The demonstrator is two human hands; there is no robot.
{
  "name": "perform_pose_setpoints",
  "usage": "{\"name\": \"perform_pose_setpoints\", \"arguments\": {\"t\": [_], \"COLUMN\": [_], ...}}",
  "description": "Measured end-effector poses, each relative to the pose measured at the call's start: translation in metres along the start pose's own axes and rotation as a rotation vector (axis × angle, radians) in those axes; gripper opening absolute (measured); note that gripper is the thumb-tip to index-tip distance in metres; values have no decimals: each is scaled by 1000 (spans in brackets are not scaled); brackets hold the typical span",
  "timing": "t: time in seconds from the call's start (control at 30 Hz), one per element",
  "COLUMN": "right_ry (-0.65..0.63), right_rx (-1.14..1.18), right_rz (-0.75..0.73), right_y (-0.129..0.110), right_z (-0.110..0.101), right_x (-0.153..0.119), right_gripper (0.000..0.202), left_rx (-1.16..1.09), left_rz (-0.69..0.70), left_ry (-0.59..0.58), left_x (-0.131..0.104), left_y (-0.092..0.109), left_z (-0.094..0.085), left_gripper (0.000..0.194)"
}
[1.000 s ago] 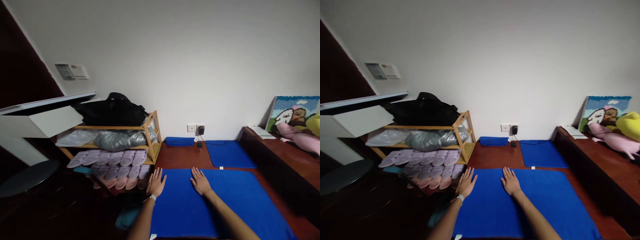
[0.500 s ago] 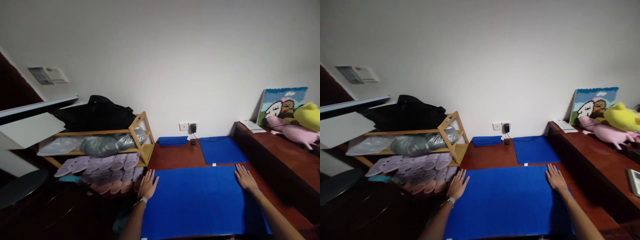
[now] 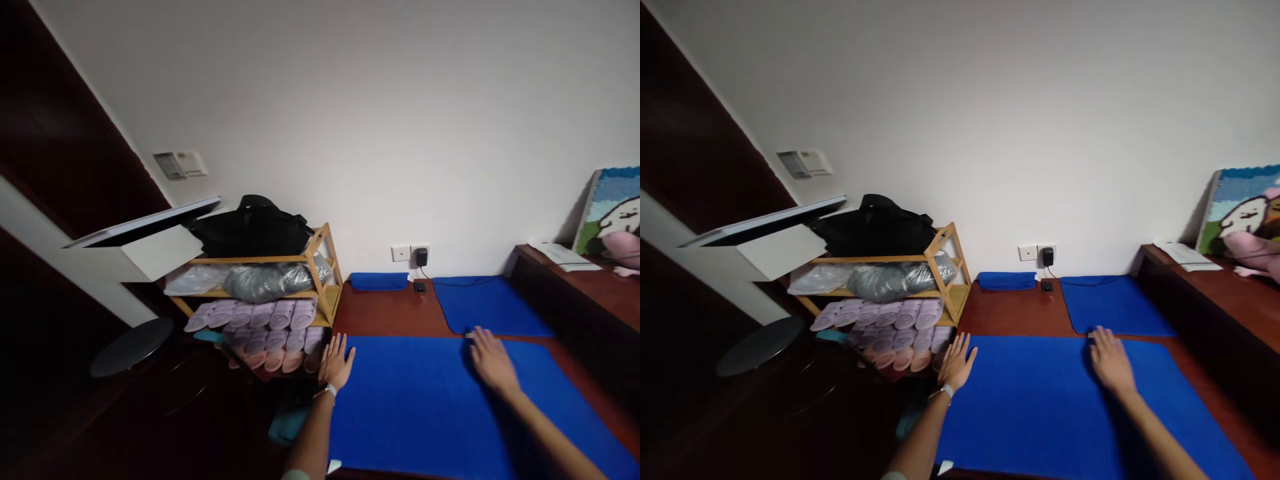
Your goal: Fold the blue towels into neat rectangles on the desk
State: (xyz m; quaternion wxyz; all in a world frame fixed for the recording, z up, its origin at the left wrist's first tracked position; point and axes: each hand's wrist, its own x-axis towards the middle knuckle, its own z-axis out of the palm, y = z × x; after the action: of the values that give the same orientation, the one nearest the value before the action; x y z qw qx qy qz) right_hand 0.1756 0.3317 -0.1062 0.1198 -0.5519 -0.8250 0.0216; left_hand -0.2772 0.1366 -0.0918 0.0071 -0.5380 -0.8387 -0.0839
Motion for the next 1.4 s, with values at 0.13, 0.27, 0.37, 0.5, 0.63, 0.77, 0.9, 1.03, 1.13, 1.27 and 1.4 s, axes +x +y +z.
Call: {"name": "perform_pose_setpoints", "arguments": {"t": [0.13, 0.27, 0.37, 0.5, 0.63, 0.77, 0.9, 1.03, 1.13, 1.27, 1.4], "right_ry": [-137, -296, -298, -239, -209, -196, -200, -233, -201, -92, -172], "right_rx": [217, 260, 235, 137, -2, -63, -69, -88, -115, 3, 239], "right_rz": [-357, -479, -401, -204, 78, 236, 231, 239, 290, 72, -291], "right_y": [-161, -231, -196, -63, 90, 171, 181, 171, 134, 14, -132], "right_z": [-8, -2, 3, 8, 7, 7, 10, -2, -15, -24, -17], "right_x": [-2, 4, 8, -1, -14, -18, -16, -10, -2, 3, 2], "right_gripper": [70, 74, 75, 74, 74, 78, 79, 75, 71, 71, 72], "left_rx": [-9, -19, -6, 6, 12, 28, 31, 32, 24, 13, -1], "left_rz": [8, 8, 13, 21, 19, 21, 13, 8, 13, 12, 8], "left_ry": [25, 48, 36, 34, 40, 31, 37, 35, 28, 25, 39], "left_x": [2, 6, 7, 9, 12, 13, 13, 12, 11, 10, 9], "left_y": [-2, -5, -6, -7, -8, -8, -7, -6, -5, -5, -5], "left_z": [3, 8, 9, 10, 13, 12, 11, 10, 8, 7, 8], "left_gripper": [69, 67, 67, 67, 66, 66, 65, 64, 65, 67, 66]}}
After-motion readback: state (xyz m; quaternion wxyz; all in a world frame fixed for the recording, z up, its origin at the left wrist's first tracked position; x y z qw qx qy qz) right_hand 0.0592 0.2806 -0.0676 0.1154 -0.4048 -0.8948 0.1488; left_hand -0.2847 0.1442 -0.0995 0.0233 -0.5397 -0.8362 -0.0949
